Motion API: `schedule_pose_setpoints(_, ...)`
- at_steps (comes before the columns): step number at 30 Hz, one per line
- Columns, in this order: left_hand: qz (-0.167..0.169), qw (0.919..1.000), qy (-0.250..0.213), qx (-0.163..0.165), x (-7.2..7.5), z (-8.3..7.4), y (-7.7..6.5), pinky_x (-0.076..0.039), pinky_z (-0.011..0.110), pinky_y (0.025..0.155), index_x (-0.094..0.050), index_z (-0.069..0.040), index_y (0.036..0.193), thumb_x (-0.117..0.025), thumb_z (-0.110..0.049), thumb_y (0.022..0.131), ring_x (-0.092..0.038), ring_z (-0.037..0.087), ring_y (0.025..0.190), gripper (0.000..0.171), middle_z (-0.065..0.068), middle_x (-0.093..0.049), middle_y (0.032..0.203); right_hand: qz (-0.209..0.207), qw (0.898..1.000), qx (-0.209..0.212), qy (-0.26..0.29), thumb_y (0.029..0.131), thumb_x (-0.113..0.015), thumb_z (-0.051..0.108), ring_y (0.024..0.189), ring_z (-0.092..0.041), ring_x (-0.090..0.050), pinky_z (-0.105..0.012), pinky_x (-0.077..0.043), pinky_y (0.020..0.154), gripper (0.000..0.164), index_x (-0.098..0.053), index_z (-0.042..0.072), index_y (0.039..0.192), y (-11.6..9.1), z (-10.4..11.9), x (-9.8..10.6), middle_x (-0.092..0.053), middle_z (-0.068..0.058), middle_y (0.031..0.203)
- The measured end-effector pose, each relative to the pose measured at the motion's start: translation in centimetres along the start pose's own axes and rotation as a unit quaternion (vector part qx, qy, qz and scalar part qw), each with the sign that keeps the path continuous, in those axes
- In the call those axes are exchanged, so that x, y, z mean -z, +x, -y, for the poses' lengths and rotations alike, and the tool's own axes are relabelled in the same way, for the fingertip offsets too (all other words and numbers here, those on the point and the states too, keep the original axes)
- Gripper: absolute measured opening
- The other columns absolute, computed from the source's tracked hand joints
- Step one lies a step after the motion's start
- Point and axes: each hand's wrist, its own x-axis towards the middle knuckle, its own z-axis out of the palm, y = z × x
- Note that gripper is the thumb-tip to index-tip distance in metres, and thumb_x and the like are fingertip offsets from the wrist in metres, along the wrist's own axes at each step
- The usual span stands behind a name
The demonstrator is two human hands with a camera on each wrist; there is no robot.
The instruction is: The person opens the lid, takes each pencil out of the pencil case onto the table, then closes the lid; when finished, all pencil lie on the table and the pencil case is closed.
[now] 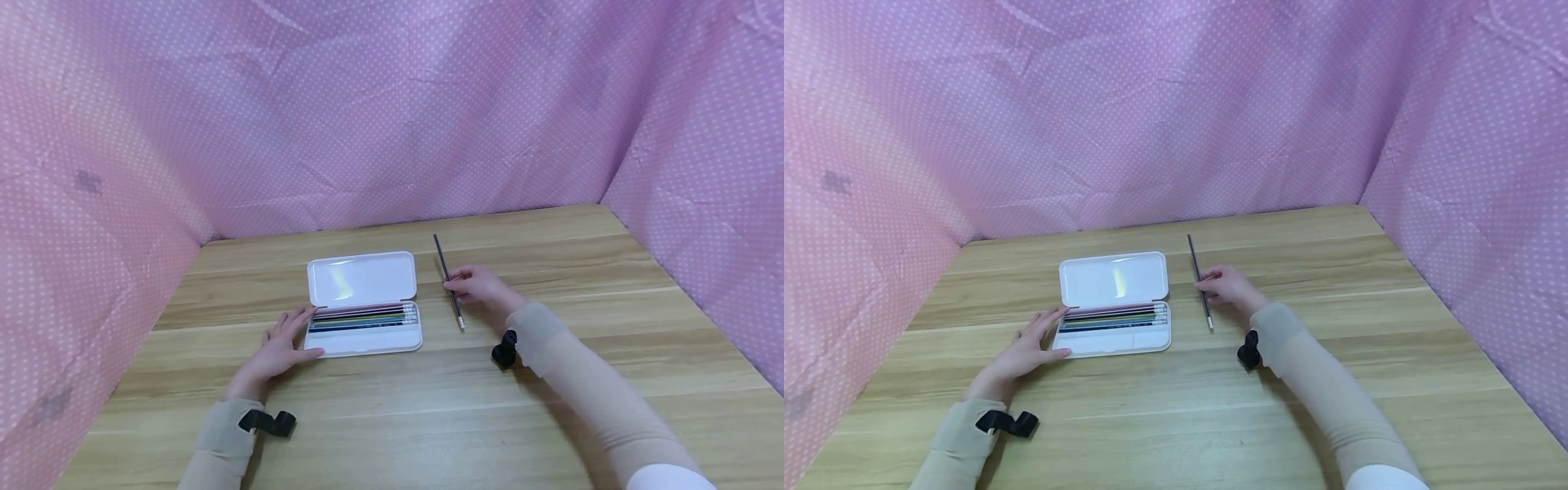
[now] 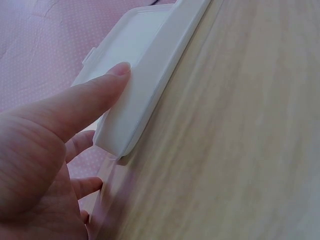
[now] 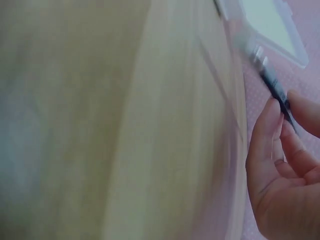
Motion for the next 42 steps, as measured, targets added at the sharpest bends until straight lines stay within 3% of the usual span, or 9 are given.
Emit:
schedule_pose_setpoints(9, 0.003, 1.0000, 0.002, -0.003, 0.1, -0.2, -0.1, 0.013, 0.073, 0.100, -0.023, -0.020, 0.151, -0.071, -0.045, 0.081, 0.009, 0.049, 0.141, 0.088, 0.022, -0.006, 0.157, -0.026, 0.999, -0.015, -0.039, 0.089, -0.063, 0.006, 0.071, -0.009, -0.060, -0.023, -0.056, 0.068, 0.033, -0.053, -0.007, 0.118, 0.5, -0.2, 0.1, -0.059, -0.008, 0.096)
schedule_pose_setpoints(23, 0.000, 1.0000, 0.002, -0.004, 0.1, -0.3, -0.1, 0.013, 0.074, 0.100, -0.023, -0.020, 0.151, -0.072, -0.044, 0.080, 0.009, 0.050, 0.141, 0.089, 0.022, -0.007, 0.157, -0.069, 0.988, -0.007, -0.136, 0.081, -0.071, 0.002, 0.063, -0.011, -0.059, -0.024, -0.056, 0.060, 0.017, -0.057, -0.002, 0.090, 0.6, 0.5, -1.1, -0.057, -0.008, 0.086)
schedule_pose_setpoints(31, -0.001, 1.0000, 0.000, -0.007, 0.1, -0.3, -0.1, 0.013, 0.074, 0.100, -0.024, -0.019, 0.151, -0.072, -0.043, 0.081, 0.009, 0.050, 0.141, 0.088, 0.022, -0.007, 0.157, -0.067, 0.989, -0.008, -0.128, 0.081, -0.072, 0.001, 0.067, -0.012, -0.059, -0.025, -0.057, 0.062, 0.023, -0.058, -0.004, 0.097, 0.4, 0.5, -1.3, -0.056, -0.010, 0.093)
schedule_pose_setpoints(42, 0.005, 1.0000, 0.004, 0.005, 0.2, -0.6, -0.4, 0.013, 0.073, 0.100, -0.023, -0.020, 0.151, -0.071, -0.044, 0.081, 0.010, 0.049, 0.141, 0.088, 0.021, -0.006, 0.158, -0.065, 0.994, 0.001, -0.092, 0.081, -0.070, -0.003, 0.061, -0.012, -0.061, -0.025, -0.057, 0.063, 0.024, -0.056, -0.009, 0.100, -0.1, 0.3, -1.6, -0.056, -0.011, 0.088)
